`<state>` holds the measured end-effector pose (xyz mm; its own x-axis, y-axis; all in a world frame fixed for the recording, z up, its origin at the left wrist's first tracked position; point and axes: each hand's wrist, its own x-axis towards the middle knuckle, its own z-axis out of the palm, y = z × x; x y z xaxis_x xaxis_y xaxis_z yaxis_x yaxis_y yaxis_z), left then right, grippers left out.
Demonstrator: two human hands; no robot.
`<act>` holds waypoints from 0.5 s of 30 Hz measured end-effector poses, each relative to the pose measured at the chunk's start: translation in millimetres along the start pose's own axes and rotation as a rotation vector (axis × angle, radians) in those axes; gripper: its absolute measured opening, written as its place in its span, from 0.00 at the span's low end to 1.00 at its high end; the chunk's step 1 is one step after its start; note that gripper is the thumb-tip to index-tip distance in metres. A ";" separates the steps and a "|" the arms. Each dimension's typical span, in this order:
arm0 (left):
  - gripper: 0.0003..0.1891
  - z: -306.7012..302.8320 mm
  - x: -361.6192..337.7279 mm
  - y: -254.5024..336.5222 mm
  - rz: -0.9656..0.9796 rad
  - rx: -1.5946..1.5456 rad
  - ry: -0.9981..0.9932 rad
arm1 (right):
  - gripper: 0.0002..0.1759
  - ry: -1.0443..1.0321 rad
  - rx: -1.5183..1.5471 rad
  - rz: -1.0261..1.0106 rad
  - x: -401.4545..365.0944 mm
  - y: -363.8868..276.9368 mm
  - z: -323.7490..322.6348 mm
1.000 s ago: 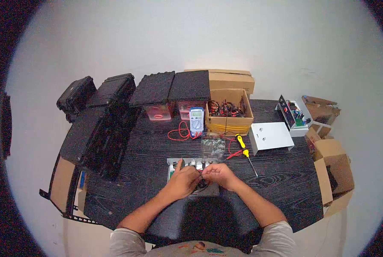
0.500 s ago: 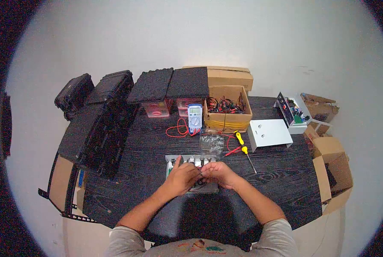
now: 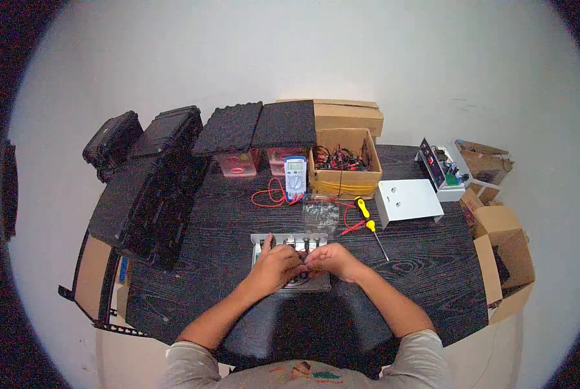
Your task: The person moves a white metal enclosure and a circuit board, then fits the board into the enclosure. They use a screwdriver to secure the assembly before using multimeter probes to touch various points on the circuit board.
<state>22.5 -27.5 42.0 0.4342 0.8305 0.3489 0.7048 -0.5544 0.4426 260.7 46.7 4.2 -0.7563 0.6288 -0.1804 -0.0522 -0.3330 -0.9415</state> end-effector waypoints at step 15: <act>0.14 -4.3 -2.3 6.7 0.114 0.109 0.243 | 0.07 0.063 0.257 -0.027 0.9 3.7 7.6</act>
<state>23.8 -33.3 47.8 0.3764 0.7186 0.5847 0.7212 -0.6235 0.3020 254.9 40.7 2.7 -0.7107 0.6796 -0.1817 -0.2416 -0.4784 -0.8443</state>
